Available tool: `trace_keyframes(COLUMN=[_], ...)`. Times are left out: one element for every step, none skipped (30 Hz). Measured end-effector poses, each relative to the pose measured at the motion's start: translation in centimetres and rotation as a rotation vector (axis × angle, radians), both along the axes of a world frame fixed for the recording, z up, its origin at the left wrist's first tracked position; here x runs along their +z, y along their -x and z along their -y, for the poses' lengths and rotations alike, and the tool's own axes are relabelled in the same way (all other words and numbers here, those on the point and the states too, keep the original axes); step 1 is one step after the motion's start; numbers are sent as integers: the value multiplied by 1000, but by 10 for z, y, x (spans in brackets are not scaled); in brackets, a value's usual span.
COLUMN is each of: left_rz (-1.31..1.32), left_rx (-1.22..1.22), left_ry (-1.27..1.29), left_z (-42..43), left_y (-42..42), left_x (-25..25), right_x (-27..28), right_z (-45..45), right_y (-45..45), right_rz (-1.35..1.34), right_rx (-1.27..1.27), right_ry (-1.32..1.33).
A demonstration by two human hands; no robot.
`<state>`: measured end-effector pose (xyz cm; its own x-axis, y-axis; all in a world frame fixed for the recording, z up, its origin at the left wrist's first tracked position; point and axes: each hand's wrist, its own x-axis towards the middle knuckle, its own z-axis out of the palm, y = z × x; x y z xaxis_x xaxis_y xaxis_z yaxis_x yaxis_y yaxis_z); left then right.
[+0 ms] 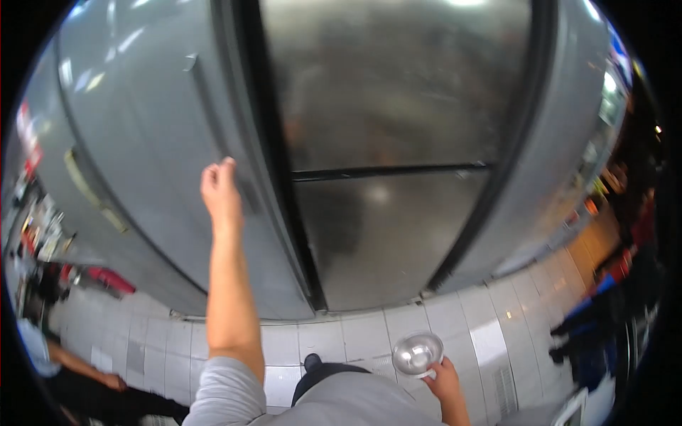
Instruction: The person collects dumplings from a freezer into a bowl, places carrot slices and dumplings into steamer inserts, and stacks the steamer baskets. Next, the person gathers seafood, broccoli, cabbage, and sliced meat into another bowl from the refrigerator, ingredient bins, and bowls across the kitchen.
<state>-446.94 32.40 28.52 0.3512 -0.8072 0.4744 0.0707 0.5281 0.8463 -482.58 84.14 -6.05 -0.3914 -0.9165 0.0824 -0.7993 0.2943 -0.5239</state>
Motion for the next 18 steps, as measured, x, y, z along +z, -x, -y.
trace_keyframes(left_rz=[25,-30,-82,-124,-170,-264,-321,-373,-295,-215,-232,-250,-325,-405,-300,-303,-165,-24], left_rx=[100,133,155,198,128,175,268,360,367,372,479,585,592,600,743,752,1025,1288], left_ry=[17,58,98,97,120,211,239,264,288,313,266,221,213,204,212,212,159,99], left_z=[-39,-59,-80,-108,-124,-151,-177,-199,-219,-240,-262,-277,-289,-297,-297,-295,-290,-284], left_y=[-1,-17,-30,-50,-94,-124,-148,-170,-212,-256,-292,-314,-301,-288,-308,-311,-310,-313], left_x=[5,-2,-13,-20,-45,-45,-43,-41,-51,-62,-69,-66,-44,-28,-34,-32,-26,-23], right_x=[-8,-13,-19,-24,-35,-33,-35,-36,-35,-33,-31,-28,-25,-21,-14,-10,-5,2], right_z=[-1,-1,1,3,7,13,19,24,31,41,51,61,71,83,95,107,122,138], right_y=[1,3,6,5,6,1,-1,-2,-4,-6,-9,-14,-18,-21,-25,-30,-35,-39], right_rz=[-16,-33,-33,23,81,80,81,86,93,87,81,89,93,93,86,82,84,81], right_rx=[1,-9,33,25,10,24,64,101,110,100,89,98,127,157,185,193,260,323], right_ry=[-27,-60,-53,-69,-89,-84,-57,-32,-36,-63,-89,-89,-19,51,-8,-8,-16,-21])
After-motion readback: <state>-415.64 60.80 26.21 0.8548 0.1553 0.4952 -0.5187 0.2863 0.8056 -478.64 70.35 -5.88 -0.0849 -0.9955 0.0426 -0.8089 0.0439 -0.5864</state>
